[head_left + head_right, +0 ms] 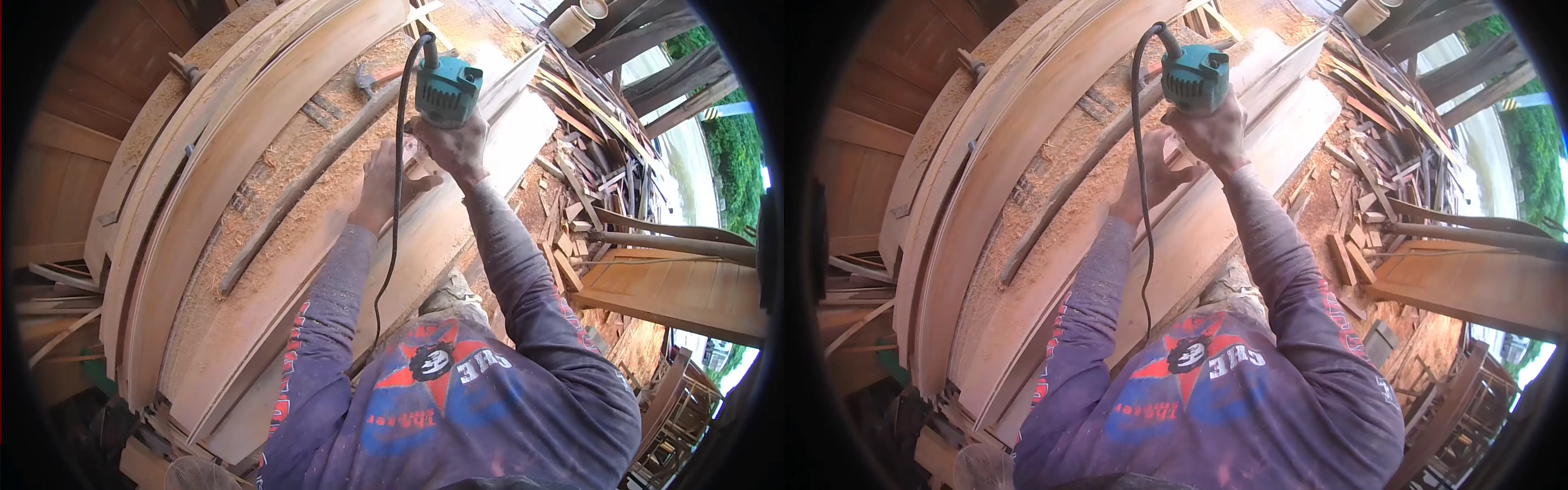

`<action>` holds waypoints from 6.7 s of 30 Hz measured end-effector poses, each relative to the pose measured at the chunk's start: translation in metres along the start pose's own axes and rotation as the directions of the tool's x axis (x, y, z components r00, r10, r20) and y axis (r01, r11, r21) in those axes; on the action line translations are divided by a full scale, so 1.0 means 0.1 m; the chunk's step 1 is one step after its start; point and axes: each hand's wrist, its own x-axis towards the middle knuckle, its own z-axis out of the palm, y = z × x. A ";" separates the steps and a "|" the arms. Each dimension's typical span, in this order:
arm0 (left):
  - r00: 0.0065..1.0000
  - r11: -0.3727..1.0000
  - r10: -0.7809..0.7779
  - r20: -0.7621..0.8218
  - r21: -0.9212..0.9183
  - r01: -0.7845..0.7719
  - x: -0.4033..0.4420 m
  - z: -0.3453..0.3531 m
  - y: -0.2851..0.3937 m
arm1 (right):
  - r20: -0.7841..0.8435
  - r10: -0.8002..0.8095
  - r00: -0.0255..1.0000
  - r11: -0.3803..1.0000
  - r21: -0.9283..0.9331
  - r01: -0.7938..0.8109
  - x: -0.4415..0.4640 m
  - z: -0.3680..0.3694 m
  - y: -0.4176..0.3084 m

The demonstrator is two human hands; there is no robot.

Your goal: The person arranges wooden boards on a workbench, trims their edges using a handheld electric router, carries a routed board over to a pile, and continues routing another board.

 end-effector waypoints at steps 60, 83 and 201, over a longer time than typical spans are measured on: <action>0.894 0.689 -0.280 -0.349 0.576 0.441 -3.43 -1.12 -0.65 | -0.358 -0.121 0.926 0.989 0.040 0.145 0.41 -0.49 0.55; 0.927 0.684 -0.263 -0.266 0.627 0.374 -3.69 -1.10 -0.88 | -0.373 -0.135 0.918 0.987 -0.130 0.092 2.26 -1.51 1.73; 0.835 0.636 -0.469 -0.290 0.545 0.546 -3.63 -1.15 -0.79 | -0.244 -0.327 0.913 0.925 -0.281 0.255 1.46 -1.15 1.11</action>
